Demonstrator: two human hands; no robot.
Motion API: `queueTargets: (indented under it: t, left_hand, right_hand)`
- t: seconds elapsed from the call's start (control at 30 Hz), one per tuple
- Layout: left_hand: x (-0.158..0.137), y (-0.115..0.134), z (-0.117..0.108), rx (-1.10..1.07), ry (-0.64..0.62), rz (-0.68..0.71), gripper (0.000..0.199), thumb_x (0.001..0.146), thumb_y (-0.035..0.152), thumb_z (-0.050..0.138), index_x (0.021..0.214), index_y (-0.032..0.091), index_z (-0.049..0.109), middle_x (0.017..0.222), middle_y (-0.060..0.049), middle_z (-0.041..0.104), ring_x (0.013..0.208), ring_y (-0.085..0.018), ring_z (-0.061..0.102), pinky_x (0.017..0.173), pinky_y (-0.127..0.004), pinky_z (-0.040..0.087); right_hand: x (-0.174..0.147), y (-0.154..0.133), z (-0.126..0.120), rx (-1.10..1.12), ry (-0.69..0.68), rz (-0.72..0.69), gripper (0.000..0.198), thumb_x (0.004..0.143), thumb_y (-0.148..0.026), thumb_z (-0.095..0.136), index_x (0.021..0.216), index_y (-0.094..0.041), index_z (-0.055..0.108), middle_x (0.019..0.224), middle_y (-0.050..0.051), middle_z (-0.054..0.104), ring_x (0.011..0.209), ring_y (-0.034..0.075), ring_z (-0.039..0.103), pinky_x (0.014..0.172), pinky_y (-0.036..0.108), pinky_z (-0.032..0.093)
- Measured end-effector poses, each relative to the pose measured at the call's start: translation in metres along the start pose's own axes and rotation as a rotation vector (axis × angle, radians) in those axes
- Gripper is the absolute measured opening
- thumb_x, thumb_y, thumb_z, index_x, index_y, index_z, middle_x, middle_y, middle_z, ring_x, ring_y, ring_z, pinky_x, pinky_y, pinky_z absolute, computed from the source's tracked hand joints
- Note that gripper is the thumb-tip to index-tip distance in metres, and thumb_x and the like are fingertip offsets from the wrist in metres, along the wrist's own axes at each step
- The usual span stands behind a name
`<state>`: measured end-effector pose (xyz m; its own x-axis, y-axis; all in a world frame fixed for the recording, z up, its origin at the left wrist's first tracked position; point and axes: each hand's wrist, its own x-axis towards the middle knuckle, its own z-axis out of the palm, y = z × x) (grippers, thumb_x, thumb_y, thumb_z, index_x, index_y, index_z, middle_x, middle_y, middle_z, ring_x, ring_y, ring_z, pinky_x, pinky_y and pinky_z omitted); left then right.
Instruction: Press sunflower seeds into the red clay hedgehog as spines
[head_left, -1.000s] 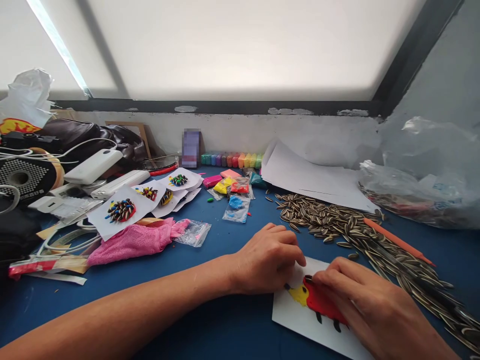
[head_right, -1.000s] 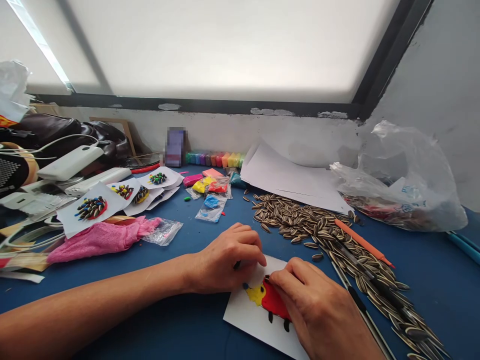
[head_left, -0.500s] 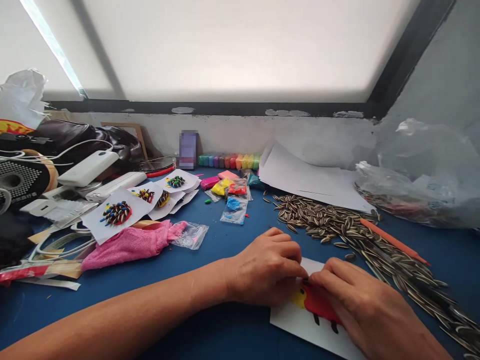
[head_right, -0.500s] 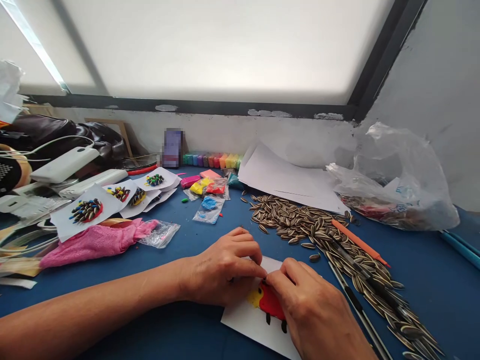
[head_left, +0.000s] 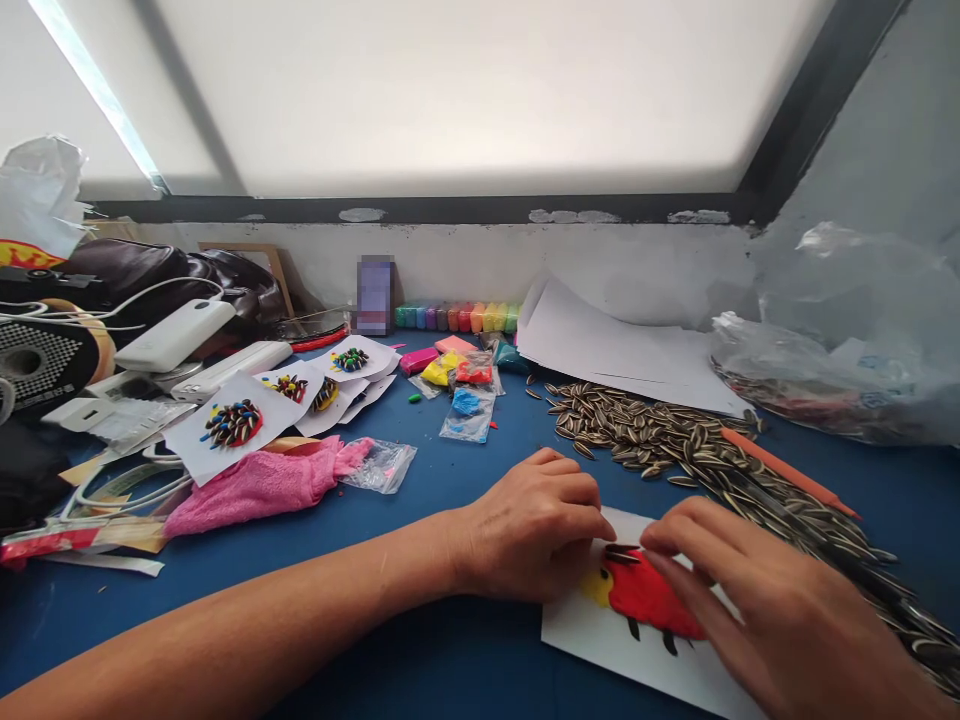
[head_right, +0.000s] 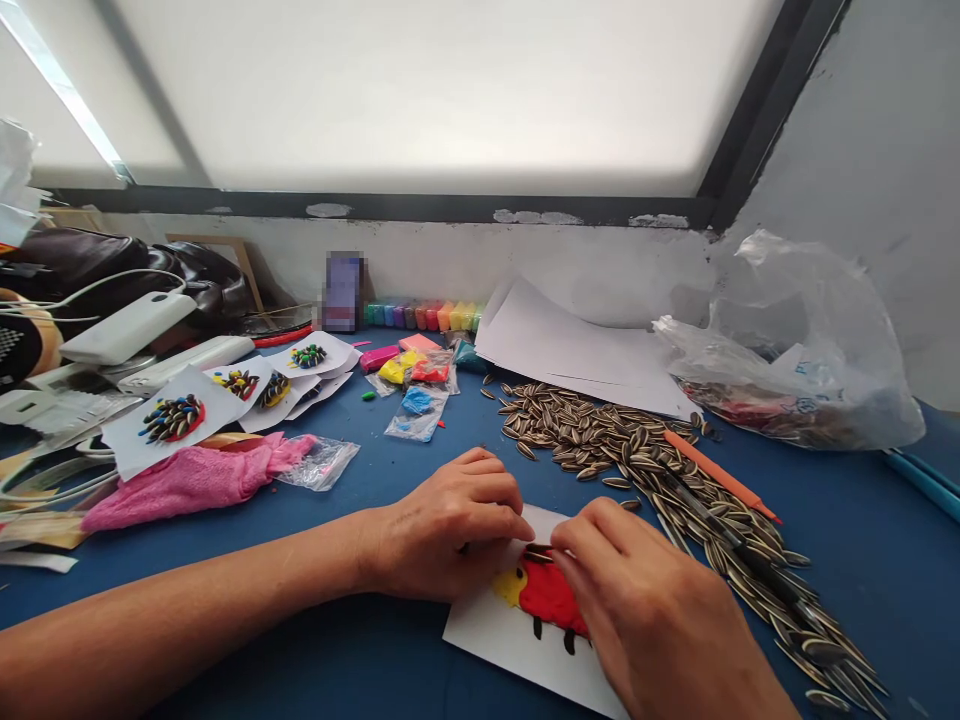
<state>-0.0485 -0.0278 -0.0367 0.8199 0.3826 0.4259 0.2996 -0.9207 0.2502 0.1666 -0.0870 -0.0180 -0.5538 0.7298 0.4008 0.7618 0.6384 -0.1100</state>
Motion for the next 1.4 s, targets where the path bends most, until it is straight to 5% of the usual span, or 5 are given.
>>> queueTargets:
  t: [0.23,0.57,0.77,1.1,1.4]
  left_hand:
    - [0.000,-0.003,0.003,-0.034,0.049,-0.169,0.022,0.079,0.005,0.054,0.092,0.013,0.071,0.085,-0.006,0.063,0.078,-0.017,0.053,0.073,-0.031,0.041]
    - [0.000,-0.006,0.004,-0.073,0.053,-0.168,0.020,0.083,0.009,0.052,0.092,0.013,0.070,0.087,-0.007,0.060,0.080,-0.018,0.051,0.076,-0.030,0.044]
    - [0.000,-0.006,0.004,-0.057,0.035,-0.169,0.020,0.083,0.010,0.052,0.092,0.015,0.069,0.087,-0.007,0.060,0.081,-0.018,0.052,0.078,-0.031,0.044]
    - [0.002,-0.006,0.005,-0.016,0.031,-0.164,0.017,0.080,0.010,0.053,0.088,0.015,0.066,0.086,-0.006,0.059,0.080,-0.018,0.050,0.077,-0.031,0.044]
    - [0.004,-0.005,0.001,-0.023,-0.006,-0.158,0.019,0.078,0.007,0.053,0.089,0.016,0.065,0.091,-0.007,0.060,0.083,-0.019,0.052,0.079,-0.032,0.044]
  right_hand:
    - [-0.001,0.037,-0.004,-0.155,0.130,0.156,0.038,0.100,-0.040,0.036,0.089,-0.024,0.069,0.083,0.005,0.070,0.062,0.018,0.068,0.048,0.029,0.048]
    - [0.028,0.056,0.008,-0.225,-0.064,0.042,0.041,0.101,-0.030,0.034,0.088,-0.020,0.072,0.082,0.006,0.064,0.066,0.018,0.062,0.054,0.030,0.045]
    - [0.038,0.055,0.013,-0.267,-0.119,0.010,0.034,0.095,-0.016,0.036,0.072,-0.019,0.062,0.074,0.005,0.059,0.062,0.018,0.057,0.058,0.032,0.042]
    - [0.068,0.028,0.026,-0.262,-0.139,0.067,0.019,0.095,-0.022,0.047,0.089,-0.018,0.065,0.087,0.007,0.063,0.076,0.020,0.062,0.064,0.030,0.045]
    - [0.089,0.019,0.030,-0.272,-0.244,0.041,0.020,0.088,-0.007,0.046,0.076,-0.017,0.059,0.078,0.007,0.062,0.069,0.019,0.058,0.058,0.028,0.039]
